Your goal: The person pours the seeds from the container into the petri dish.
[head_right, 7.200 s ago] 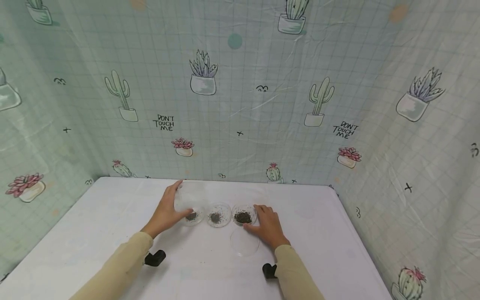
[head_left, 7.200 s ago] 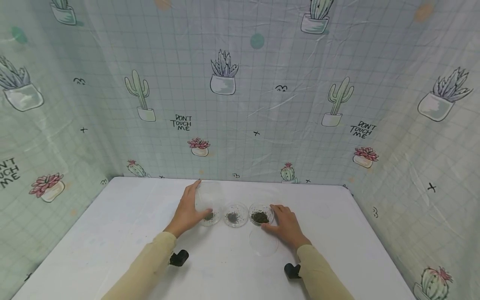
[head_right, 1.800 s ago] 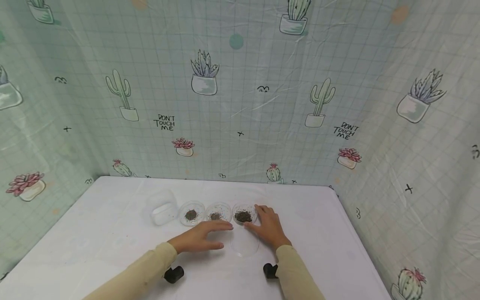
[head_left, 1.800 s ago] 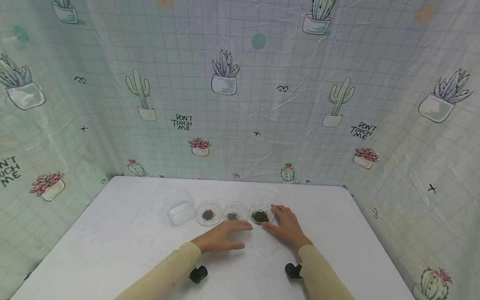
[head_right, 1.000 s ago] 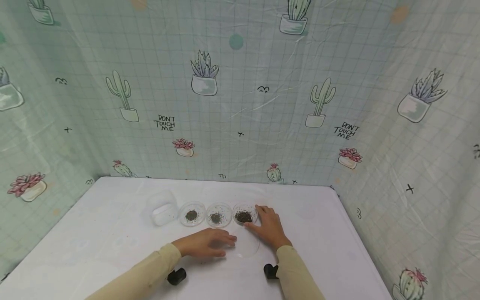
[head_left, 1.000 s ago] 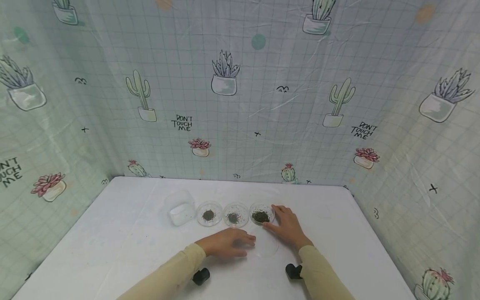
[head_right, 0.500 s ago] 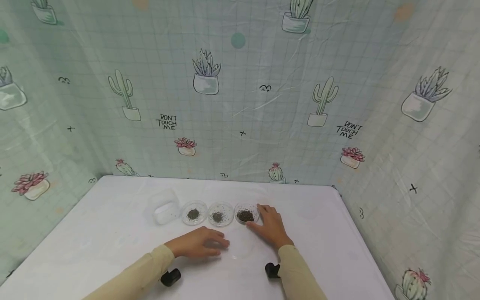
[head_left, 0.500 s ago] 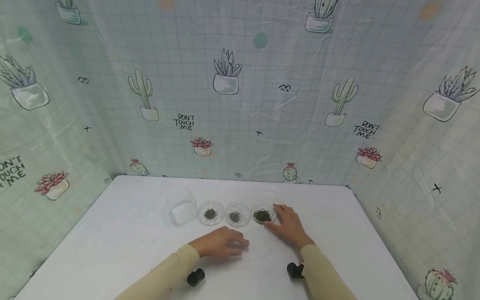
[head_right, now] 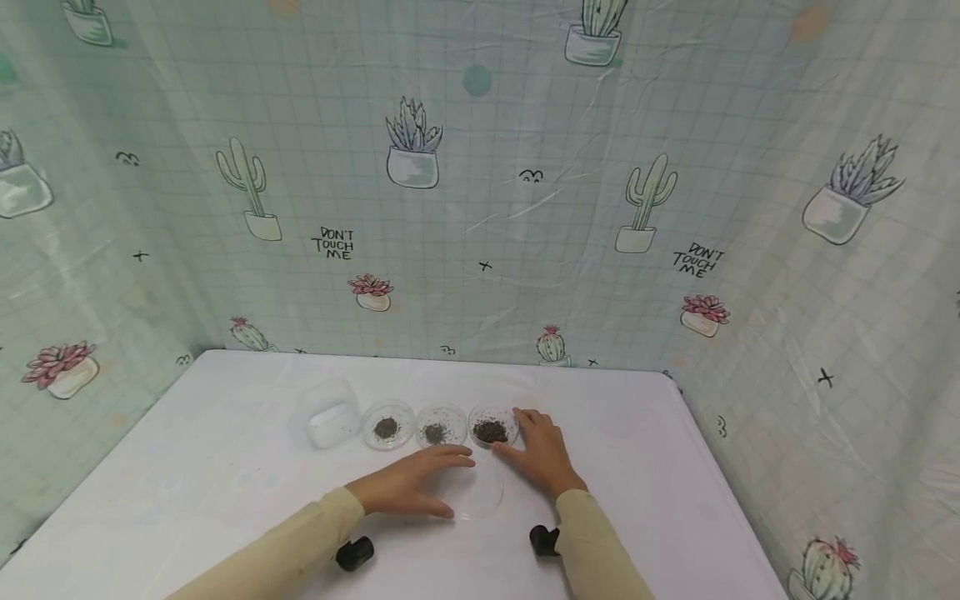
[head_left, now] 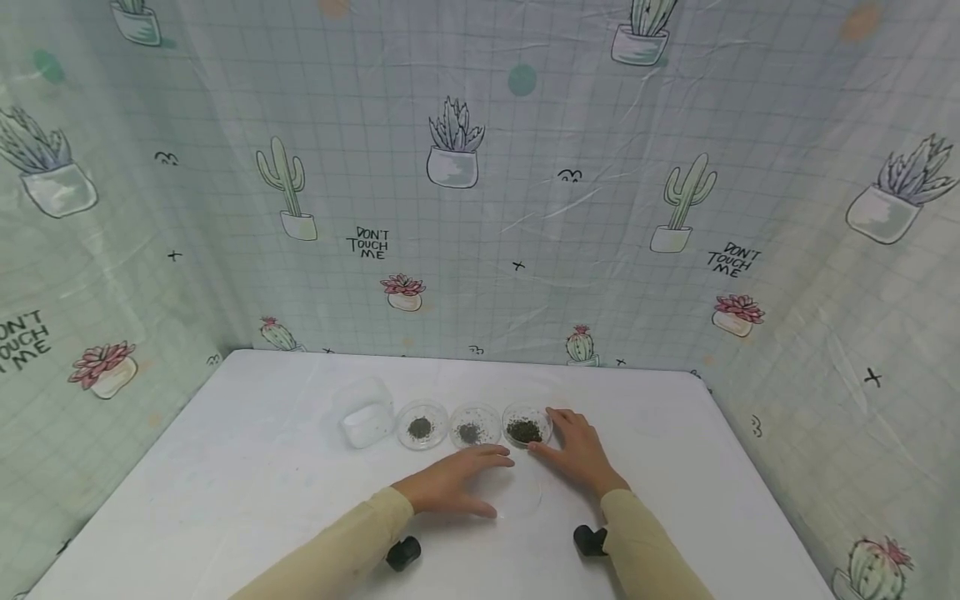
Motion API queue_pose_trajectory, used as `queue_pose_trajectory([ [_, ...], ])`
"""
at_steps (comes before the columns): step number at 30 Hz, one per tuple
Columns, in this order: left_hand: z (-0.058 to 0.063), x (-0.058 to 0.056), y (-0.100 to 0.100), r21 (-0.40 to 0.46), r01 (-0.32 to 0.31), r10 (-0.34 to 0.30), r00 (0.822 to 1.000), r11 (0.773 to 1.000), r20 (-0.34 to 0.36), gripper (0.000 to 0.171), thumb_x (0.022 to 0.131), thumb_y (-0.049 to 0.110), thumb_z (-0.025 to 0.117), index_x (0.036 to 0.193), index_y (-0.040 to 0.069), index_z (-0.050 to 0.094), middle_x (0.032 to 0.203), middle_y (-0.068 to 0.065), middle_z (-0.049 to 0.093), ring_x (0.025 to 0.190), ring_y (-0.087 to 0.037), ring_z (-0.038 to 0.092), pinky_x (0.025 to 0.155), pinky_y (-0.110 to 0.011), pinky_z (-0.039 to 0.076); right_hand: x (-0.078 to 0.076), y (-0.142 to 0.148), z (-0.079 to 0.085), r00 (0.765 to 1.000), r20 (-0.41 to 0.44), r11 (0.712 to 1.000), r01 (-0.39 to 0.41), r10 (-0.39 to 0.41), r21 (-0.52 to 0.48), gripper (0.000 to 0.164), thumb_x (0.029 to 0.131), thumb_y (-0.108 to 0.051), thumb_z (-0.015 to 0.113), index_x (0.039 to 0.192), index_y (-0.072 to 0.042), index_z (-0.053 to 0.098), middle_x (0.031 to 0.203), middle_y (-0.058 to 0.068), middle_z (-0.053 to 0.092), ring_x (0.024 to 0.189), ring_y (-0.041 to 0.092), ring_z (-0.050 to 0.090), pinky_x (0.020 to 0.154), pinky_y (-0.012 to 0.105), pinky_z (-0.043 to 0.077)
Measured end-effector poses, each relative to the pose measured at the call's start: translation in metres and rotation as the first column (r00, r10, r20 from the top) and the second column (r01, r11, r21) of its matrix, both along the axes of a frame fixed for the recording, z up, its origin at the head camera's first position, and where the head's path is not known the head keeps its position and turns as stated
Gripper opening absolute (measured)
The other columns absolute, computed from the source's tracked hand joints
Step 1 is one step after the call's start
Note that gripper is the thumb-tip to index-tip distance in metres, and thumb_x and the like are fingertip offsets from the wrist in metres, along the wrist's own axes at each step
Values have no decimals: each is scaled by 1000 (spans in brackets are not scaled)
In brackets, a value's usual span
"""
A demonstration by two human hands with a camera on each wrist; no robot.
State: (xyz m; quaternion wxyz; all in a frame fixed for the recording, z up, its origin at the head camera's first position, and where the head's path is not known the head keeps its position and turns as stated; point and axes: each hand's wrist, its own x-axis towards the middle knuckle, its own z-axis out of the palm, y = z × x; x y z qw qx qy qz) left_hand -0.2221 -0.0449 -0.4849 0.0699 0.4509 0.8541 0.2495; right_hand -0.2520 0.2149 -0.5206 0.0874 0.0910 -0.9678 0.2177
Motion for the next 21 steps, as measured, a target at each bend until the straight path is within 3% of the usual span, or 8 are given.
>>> queue_pose_trajectory([
  [5,-1,2,8,-34,-5,5,1000,999,8,70,74,43,71,135,23,43,146,-2,35,135,-21,33,110,-40,32,1,-1,1,1000,12,1000,3,-3,2,79,74,-59,62,135,-13,44,130,8,50,121,31,44,101,52,35],
  [12,-7,0,19,-69,9,-13,998,998,-61,73,72,48,71,135,23,42,144,-7,37,133,-23,36,109,-40,33,2,-1,2,1000,5,1000,1,-1,-6,78,74,-58,64,135,-12,45,129,9,51,120,31,45,101,52,36],
  [17,-13,-1,27,-116,-15,4,995,993,-102,73,73,52,68,136,24,41,144,-5,38,133,-22,37,109,-42,33,1,-1,2,1000,-5,1000,-4,4,-21,78,73,-58,64,133,-11,47,128,9,52,120,31,46,101,52,36],
  [21,-11,1,30,-145,-44,31,995,988,-95,73,74,50,68,136,23,41,145,-3,37,133,-22,36,109,-43,32,1,0,2,1000,-4,1000,-4,4,-26,78,73,-60,63,133,-13,46,130,8,51,122,30,44,102,52,35],
])
